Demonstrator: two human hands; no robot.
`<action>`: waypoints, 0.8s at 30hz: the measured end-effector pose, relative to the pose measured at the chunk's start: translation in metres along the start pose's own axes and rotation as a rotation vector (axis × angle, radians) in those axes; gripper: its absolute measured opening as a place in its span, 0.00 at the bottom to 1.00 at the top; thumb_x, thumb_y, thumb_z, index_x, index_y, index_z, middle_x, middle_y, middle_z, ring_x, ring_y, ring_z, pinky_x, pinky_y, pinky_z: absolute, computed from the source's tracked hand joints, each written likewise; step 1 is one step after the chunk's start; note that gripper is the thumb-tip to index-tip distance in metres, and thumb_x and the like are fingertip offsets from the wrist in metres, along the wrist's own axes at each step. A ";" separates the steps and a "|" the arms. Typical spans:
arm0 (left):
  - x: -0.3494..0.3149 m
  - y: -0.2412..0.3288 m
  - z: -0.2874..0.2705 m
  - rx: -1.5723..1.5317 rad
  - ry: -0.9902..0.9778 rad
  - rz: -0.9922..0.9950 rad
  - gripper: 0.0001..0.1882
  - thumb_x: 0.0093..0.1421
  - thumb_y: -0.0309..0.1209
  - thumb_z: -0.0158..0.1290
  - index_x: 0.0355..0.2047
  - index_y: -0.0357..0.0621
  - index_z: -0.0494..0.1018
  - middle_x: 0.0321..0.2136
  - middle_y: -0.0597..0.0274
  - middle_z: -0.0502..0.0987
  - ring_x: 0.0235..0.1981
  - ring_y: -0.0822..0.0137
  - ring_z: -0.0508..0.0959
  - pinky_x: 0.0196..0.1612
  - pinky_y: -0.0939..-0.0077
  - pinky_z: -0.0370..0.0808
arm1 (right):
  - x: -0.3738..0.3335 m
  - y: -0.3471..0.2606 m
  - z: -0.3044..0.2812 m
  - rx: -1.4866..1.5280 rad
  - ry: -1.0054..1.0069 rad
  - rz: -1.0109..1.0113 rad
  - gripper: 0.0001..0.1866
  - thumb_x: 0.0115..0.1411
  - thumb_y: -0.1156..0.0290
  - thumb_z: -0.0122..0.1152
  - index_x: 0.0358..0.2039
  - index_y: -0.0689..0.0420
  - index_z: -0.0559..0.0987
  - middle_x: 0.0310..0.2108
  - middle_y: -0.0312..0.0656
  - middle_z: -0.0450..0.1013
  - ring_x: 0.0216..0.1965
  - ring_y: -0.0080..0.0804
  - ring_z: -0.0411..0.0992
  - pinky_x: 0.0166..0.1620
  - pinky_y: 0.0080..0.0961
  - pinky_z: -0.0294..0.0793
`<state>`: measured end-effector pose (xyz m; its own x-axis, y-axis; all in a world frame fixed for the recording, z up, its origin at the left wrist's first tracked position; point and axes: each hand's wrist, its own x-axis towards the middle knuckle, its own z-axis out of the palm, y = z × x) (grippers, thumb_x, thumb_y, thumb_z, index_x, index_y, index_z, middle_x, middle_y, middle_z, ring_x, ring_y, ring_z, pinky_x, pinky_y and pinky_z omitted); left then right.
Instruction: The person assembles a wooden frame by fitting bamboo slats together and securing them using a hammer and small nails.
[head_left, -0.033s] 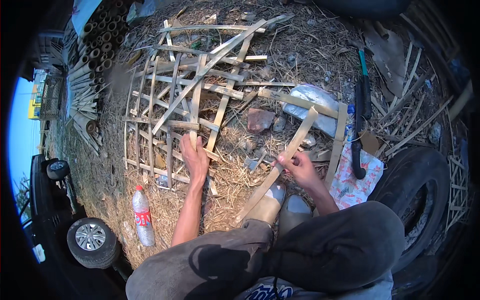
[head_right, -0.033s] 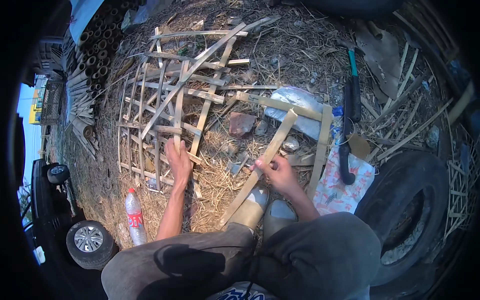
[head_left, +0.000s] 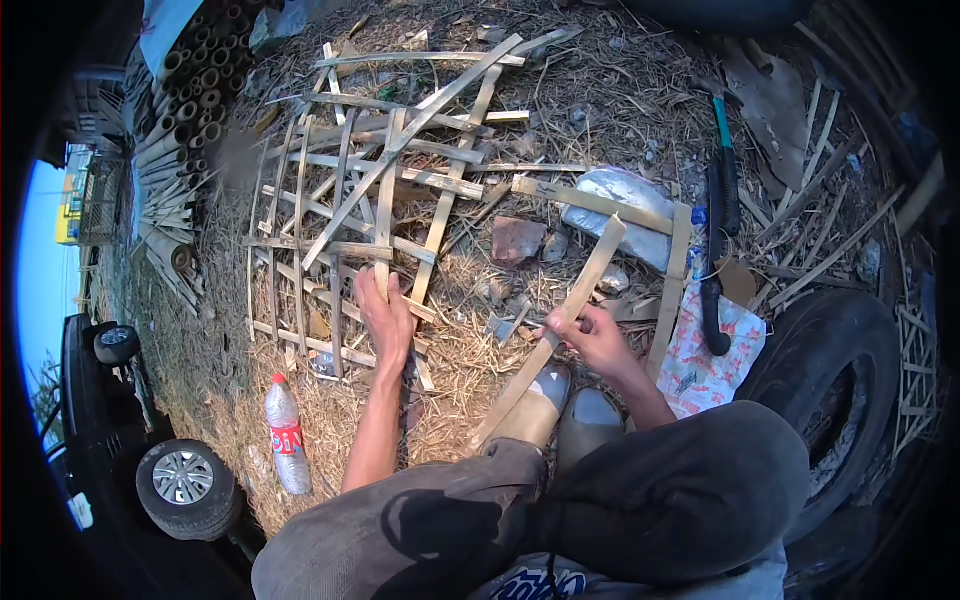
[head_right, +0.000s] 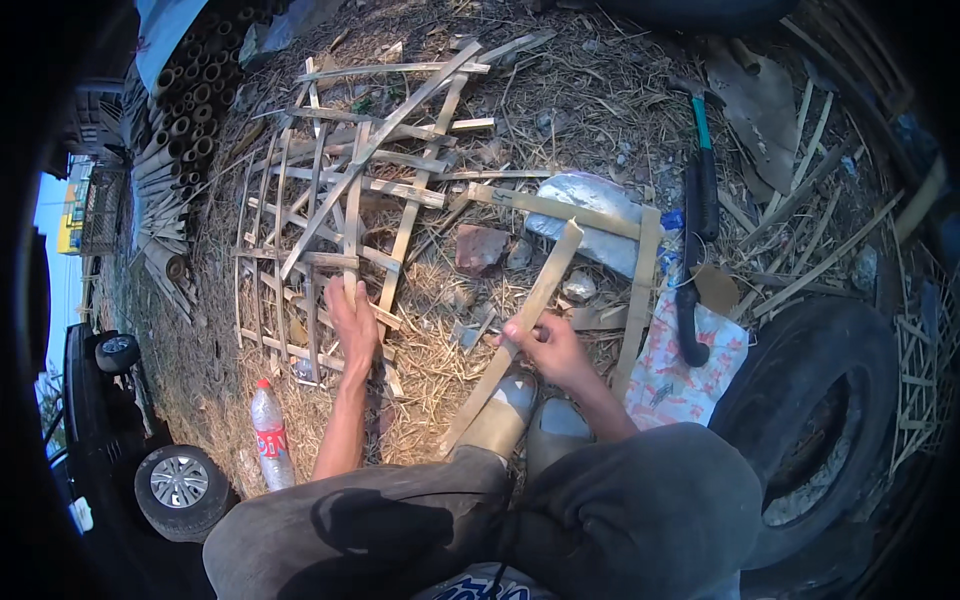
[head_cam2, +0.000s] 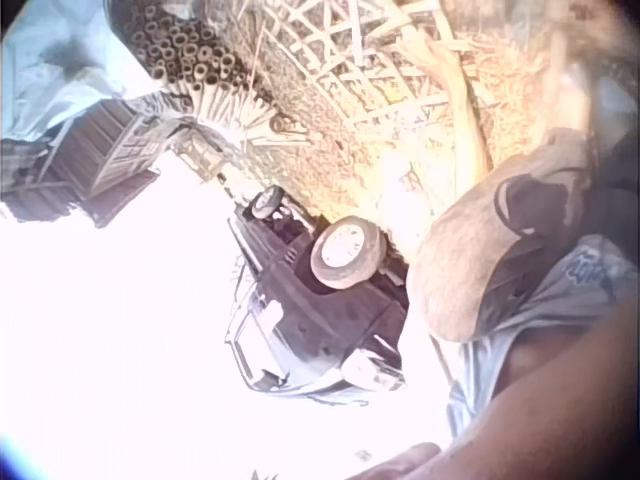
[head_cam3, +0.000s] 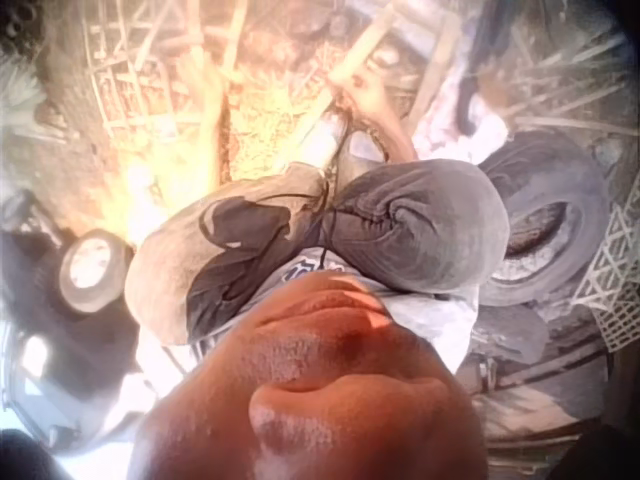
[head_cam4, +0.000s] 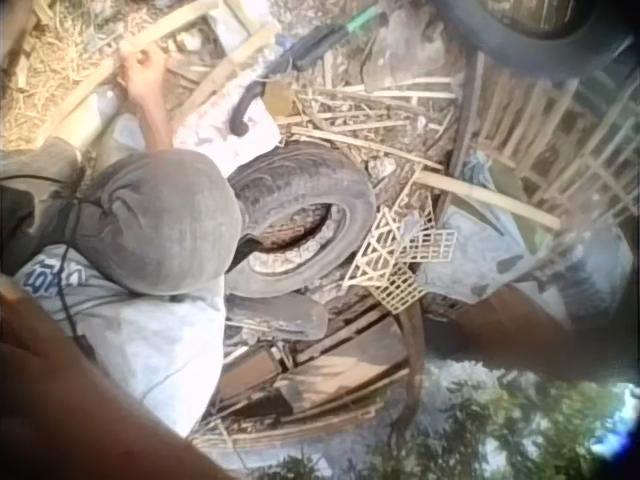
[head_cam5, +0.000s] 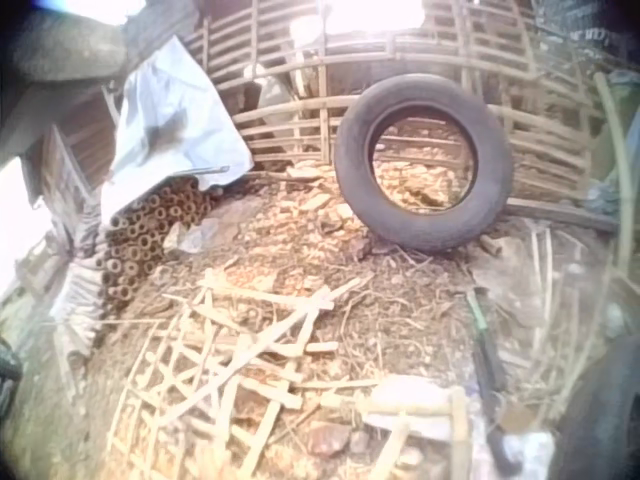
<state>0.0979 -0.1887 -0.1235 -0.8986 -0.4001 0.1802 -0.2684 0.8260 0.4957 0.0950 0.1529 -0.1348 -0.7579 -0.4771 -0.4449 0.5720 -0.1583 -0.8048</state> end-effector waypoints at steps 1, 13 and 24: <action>0.005 0.004 -0.001 -0.028 0.012 0.016 0.20 0.71 0.35 0.49 0.53 0.28 0.68 0.56 0.34 0.67 0.59 0.38 0.68 0.63 0.49 0.62 | -0.002 0.007 0.003 0.051 -0.008 -0.025 0.13 0.70 0.65 0.60 0.46 0.61 0.78 0.38 0.40 0.82 0.39 0.22 0.79 0.37 0.20 0.76; 0.054 -0.047 -0.043 -0.294 -0.106 -0.303 0.12 0.70 0.31 0.55 0.47 0.36 0.76 0.37 0.61 0.79 0.37 0.67 0.75 0.45 0.71 0.72 | -0.008 0.011 0.018 0.094 -0.013 -0.020 0.10 0.71 0.68 0.57 0.42 0.64 0.76 0.38 0.41 0.81 0.41 0.26 0.81 0.44 0.25 0.80; -0.027 0.134 0.038 -0.743 -0.805 -0.007 0.30 0.73 0.54 0.42 0.58 0.39 0.70 0.51 0.54 0.75 0.47 0.62 0.75 0.51 0.68 0.72 | -0.003 0.014 0.013 0.071 0.044 -0.104 0.16 0.66 0.61 0.66 0.41 0.63 0.81 0.30 0.35 0.78 0.32 0.20 0.78 0.33 0.23 0.79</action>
<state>0.0730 -0.0524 -0.0946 -0.9340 0.1963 -0.2984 -0.2408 0.2707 0.9321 0.1091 0.1412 -0.1392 -0.8267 -0.4167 -0.3781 0.5087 -0.2665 -0.8186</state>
